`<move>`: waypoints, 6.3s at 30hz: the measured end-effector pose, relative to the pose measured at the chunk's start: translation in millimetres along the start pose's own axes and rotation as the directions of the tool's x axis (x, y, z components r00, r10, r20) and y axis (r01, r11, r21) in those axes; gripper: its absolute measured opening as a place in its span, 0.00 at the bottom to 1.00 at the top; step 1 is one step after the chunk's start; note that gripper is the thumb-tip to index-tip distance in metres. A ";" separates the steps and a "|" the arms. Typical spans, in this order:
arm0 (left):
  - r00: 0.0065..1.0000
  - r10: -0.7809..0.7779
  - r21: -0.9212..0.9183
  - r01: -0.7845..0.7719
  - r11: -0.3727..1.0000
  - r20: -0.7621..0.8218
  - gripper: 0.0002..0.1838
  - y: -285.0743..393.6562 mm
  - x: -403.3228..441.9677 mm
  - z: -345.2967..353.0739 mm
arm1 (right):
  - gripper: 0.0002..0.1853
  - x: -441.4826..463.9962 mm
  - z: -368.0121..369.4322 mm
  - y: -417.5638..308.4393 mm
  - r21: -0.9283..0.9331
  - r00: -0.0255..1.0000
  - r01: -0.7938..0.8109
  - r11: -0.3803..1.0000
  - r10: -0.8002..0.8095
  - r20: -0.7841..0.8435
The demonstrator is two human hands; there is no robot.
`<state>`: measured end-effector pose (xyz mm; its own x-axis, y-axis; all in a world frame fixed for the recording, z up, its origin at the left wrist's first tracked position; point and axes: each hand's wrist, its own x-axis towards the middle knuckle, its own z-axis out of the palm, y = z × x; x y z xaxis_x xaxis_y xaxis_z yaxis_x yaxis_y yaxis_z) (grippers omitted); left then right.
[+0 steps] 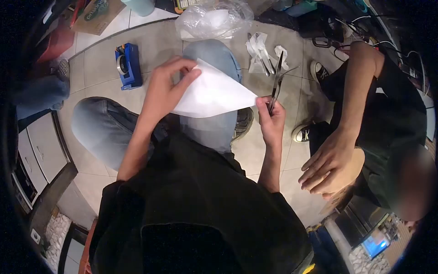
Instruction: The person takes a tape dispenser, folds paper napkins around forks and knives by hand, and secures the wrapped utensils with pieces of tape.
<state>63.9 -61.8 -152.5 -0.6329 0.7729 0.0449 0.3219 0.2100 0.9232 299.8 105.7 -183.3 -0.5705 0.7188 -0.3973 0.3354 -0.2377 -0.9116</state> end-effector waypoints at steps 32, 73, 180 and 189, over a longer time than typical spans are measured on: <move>0.917 -0.345 -0.496 0.397 0.772 0.198 0.12 0.1 -27.8 35.3 | 0.14 -65.8 92.5 -15.1 -0.033 0.975 -0.069 0.997 0.075 0.208; 0.941 -0.144 0.377 0.020 0.926 0.306 0.14 27.4 9.6 75.6 | 0.12 -78.5 113.5 16.0 -0.608 0.866 0.367 0.705 -0.498 -0.055; 0.644 0.121 -0.110 -0.305 0.946 -0.755 0.14 86.2 80.8 -67.9 | 0.10 12.9 89.1 -176.6 -0.125 0.841 0.471 0.873 -0.402 0.364; 0.732 0.479 0.624 -0.673 0.397 0.484 0.15 150.0 98.5 -63.5 | 0.10 19.4 89.9 -171.2 -0.251 0.771 0.631 0.734 -0.558 0.306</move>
<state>5.2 7.8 14.6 0.0321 0.9564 0.2904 0.9932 -0.0631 0.0981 164.0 101.7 -44.5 -0.8567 0.4870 0.1701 0.0744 0.4428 -0.8935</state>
